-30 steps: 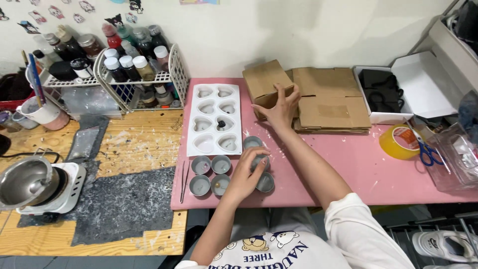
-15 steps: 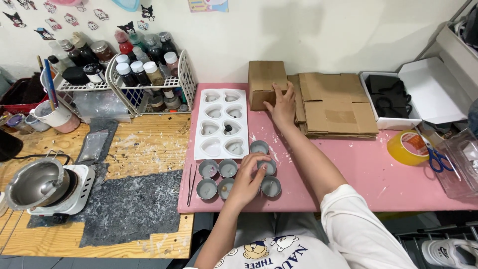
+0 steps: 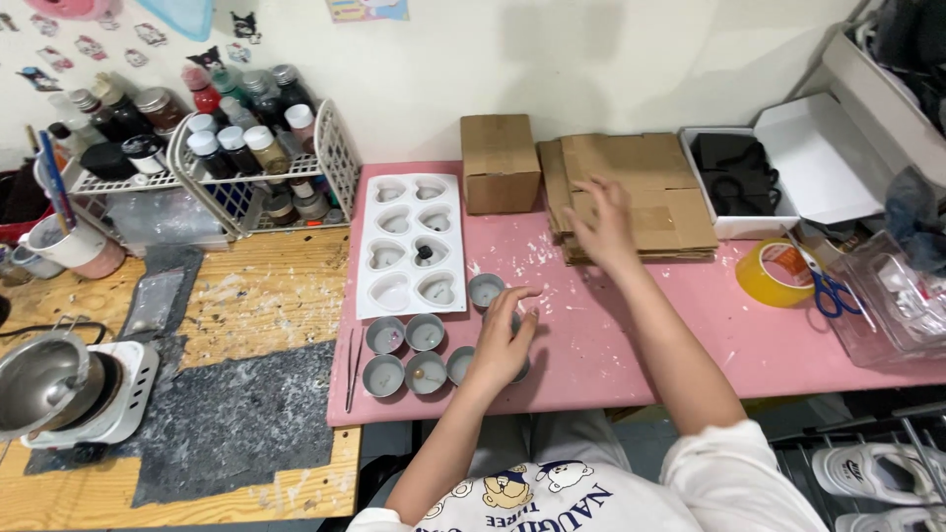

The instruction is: The person arranges metal candle molds on the worktable, folds and assembles cardboard boxes, places a black item into an assembled box, and handles a white silicone mold tray with small dark pieces in its cavities.

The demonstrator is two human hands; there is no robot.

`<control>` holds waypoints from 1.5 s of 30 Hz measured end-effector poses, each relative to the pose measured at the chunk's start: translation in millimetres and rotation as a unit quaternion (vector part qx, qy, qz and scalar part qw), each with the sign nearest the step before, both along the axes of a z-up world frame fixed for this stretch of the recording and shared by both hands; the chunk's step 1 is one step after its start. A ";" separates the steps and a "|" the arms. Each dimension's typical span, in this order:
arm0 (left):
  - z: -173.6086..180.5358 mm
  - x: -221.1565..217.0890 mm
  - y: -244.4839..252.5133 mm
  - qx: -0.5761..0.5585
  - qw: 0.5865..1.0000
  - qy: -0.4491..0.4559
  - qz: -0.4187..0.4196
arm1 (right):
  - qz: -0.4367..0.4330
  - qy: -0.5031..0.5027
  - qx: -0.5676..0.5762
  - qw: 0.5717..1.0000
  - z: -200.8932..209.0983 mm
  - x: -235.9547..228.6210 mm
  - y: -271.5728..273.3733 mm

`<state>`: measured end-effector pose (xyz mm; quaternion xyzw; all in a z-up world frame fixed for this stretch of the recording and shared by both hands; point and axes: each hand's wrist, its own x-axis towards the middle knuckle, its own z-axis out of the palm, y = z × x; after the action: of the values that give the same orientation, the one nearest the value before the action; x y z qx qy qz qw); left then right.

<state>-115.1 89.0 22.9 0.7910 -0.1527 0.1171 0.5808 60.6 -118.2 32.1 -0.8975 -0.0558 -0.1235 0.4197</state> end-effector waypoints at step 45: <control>-110.1 220.2 -205.6 0.544 0.833 -0.006 0.101 | -0.014 -0.322 -0.283 0.903 30.9 6.2 -130.9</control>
<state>105.1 -116.6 -87.1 0.9896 -0.1139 0.0777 0.0403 66.8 -249.1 63.1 -0.8908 -0.2078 -0.3902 0.1054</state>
